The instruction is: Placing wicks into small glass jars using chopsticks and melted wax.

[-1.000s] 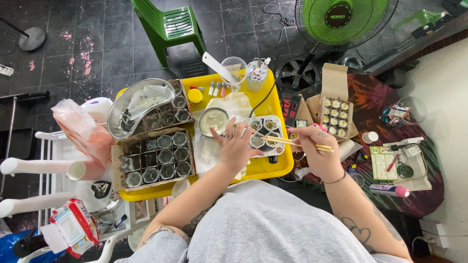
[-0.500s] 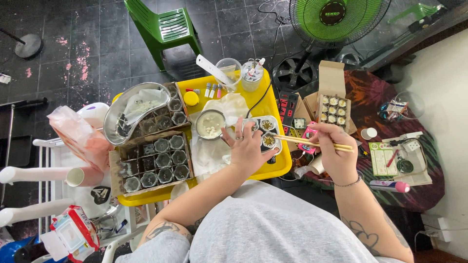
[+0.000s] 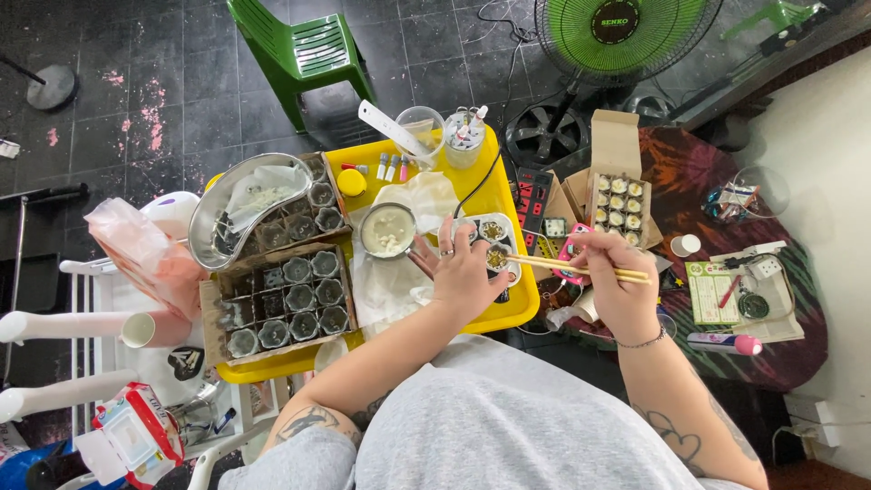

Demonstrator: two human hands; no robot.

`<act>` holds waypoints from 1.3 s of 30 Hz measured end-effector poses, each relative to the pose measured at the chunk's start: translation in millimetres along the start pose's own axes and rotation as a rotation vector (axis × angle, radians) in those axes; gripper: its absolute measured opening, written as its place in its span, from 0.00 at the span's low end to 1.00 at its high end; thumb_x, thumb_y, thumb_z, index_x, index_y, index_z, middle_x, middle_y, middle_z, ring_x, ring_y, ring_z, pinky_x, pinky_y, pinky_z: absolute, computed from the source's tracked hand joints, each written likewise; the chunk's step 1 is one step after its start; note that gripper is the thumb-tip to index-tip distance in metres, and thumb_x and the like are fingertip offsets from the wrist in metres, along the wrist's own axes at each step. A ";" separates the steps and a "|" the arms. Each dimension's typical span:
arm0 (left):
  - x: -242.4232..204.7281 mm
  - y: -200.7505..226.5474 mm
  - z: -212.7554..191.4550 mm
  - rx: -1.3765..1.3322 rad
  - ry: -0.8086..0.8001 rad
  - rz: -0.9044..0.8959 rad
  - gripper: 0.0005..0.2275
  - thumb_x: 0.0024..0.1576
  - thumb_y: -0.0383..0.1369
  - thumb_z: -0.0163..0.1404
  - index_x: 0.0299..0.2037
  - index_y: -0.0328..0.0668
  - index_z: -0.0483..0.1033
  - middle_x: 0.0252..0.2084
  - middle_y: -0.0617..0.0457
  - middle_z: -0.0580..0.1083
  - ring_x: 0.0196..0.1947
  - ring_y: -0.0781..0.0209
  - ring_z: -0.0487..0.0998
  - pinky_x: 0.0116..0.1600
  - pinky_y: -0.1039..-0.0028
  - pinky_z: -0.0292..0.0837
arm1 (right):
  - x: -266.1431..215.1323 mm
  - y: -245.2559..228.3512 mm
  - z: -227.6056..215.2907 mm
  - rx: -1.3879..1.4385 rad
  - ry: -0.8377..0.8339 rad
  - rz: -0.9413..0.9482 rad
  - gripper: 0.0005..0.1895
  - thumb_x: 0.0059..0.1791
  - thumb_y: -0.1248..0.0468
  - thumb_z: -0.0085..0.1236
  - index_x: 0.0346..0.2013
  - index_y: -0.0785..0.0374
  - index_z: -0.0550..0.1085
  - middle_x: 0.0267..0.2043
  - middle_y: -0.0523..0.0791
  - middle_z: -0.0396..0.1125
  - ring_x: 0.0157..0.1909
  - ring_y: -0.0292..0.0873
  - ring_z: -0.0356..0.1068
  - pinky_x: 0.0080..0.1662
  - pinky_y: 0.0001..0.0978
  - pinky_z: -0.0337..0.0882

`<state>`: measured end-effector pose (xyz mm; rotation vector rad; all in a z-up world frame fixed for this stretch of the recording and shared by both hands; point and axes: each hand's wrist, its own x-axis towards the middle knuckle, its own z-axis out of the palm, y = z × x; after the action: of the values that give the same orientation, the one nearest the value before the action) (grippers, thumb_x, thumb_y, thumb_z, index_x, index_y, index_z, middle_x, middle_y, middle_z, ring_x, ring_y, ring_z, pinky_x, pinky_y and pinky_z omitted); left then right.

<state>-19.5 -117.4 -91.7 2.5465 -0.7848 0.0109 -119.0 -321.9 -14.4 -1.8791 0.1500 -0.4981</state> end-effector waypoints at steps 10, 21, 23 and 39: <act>-11.1 2.8 -3.7 -0.072 0.212 0.115 0.19 0.47 0.47 0.63 0.40 0.44 0.76 0.58 0.50 0.63 0.73 0.40 0.50 0.66 0.22 0.30 | -4.5 -14.7 -7.8 0.071 0.010 0.102 0.10 0.59 0.72 0.45 0.48 0.68 0.77 0.34 0.44 0.71 0.34 0.33 0.71 0.38 0.22 0.73; -60.7 -14.2 -85.5 -0.056 0.298 0.076 0.19 0.45 0.46 0.63 0.43 0.50 0.76 0.56 0.55 0.67 0.73 0.45 0.53 0.73 0.37 0.17 | -13.0 -42.8 -0.9 0.230 -0.255 -0.075 0.12 0.58 0.74 0.42 0.47 0.66 0.76 0.37 0.44 0.73 0.36 0.33 0.71 0.40 0.21 0.72; -75.2 -30.4 -85.8 -0.019 0.355 0.065 0.19 0.46 0.47 0.63 0.43 0.52 0.77 0.56 0.56 0.67 0.73 0.46 0.53 0.74 0.38 0.18 | -4.2 -43.4 18.0 0.199 -0.354 -0.084 0.12 0.57 0.74 0.44 0.48 0.66 0.77 0.36 0.44 0.72 0.35 0.33 0.71 0.39 0.21 0.71; -124.5 -127.3 0.6 0.118 0.225 -0.144 0.22 0.46 0.50 0.61 0.47 0.51 0.77 0.55 0.57 0.65 0.72 0.49 0.53 0.70 0.34 0.18 | 18.9 -14.9 152.8 0.089 -0.723 0.109 0.12 0.56 0.62 0.52 0.47 0.64 0.79 0.34 0.42 0.70 0.32 0.34 0.69 0.38 0.26 0.71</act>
<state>-55.7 40.5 -165.5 2.6471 -0.5269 0.3000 -41.6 -190.2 -38.5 -1.8396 -0.2462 0.2597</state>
